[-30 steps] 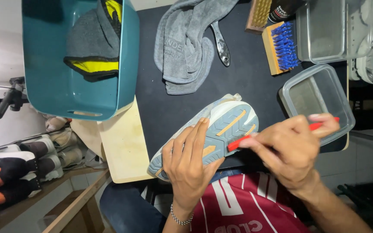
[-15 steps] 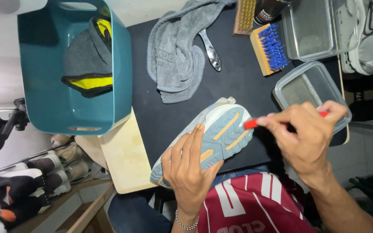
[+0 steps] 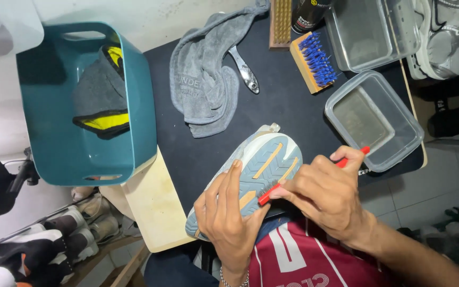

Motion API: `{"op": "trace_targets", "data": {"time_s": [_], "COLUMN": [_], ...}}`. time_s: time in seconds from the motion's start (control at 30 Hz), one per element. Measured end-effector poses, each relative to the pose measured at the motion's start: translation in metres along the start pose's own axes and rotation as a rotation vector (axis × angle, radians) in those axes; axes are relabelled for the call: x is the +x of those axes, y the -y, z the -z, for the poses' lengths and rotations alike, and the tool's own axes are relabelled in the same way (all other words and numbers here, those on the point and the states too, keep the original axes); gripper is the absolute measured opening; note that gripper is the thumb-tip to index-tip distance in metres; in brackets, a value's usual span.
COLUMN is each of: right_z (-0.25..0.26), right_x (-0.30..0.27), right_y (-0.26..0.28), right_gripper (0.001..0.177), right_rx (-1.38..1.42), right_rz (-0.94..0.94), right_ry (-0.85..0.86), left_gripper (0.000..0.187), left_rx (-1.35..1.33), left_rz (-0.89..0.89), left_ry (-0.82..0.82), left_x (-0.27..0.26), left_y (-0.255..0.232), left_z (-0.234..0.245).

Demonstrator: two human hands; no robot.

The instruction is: The person cleans the sole of a sneaker using a red brush, scrubbing the treads and grooves. After brushing, they wipe the sole with a gray cloth to remove residue and dry the surface.

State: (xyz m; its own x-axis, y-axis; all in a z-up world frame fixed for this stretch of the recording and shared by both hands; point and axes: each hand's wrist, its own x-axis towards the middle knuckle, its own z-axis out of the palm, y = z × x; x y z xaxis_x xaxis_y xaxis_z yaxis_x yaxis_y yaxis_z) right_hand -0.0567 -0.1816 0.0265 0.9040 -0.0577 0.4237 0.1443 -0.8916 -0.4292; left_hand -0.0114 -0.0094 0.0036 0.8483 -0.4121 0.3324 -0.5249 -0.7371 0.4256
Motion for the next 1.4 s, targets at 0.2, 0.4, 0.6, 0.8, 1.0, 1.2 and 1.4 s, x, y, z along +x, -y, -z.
{"op": "trace_targets", "data": {"time_s": [0.2, 0.4, 0.6, 0.8, 1.0, 1.2, 1.4], "right_z": [0.012, 0.005, 0.016, 0.011, 0.006, 0.000, 0.009], "right_x": [-0.002, -0.007, -0.021, 0.003, 0.004, 0.005, 0.014], "right_y": [-0.050, -0.023, -0.042, -0.017, -0.036, -0.013, -0.022], "right_gripper": [0.034, 0.025, 0.029, 0.042, 0.035, 0.038, 0.030], "right_rx": [-0.212, 0.055, -0.017, 0.049, 0.032, 0.020, 0.127], "right_rz": [-0.224, -0.136, -0.492, -0.113, -0.074, -0.062, -0.261], "right_ry": [-0.024, -0.031, 0.010, -0.067, -0.085, -0.097, 0.110], "left_gripper": [0.071, 0.065, 0.068, 0.067, 0.066, 0.068, 0.097], "left_rx": [0.031, 0.014, 0.040, 0.018, 0.037, 0.011, 0.121], "left_rz": [-0.006, 0.000, 0.016, 0.031, 0.015, 0.034, 0.003], "left_ry": [0.038, -0.026, -0.046, -0.076, -0.091, -0.058, -0.025], "left_x": [-0.006, -0.001, -0.005, -0.002, -0.002, -0.001, 0.003], "left_y": [0.002, -0.001, -0.001, -0.003, -0.004, -0.003, -0.005], "left_z": [-0.004, -0.004, -0.006, -0.009, -0.009, -0.007, -0.005]}}
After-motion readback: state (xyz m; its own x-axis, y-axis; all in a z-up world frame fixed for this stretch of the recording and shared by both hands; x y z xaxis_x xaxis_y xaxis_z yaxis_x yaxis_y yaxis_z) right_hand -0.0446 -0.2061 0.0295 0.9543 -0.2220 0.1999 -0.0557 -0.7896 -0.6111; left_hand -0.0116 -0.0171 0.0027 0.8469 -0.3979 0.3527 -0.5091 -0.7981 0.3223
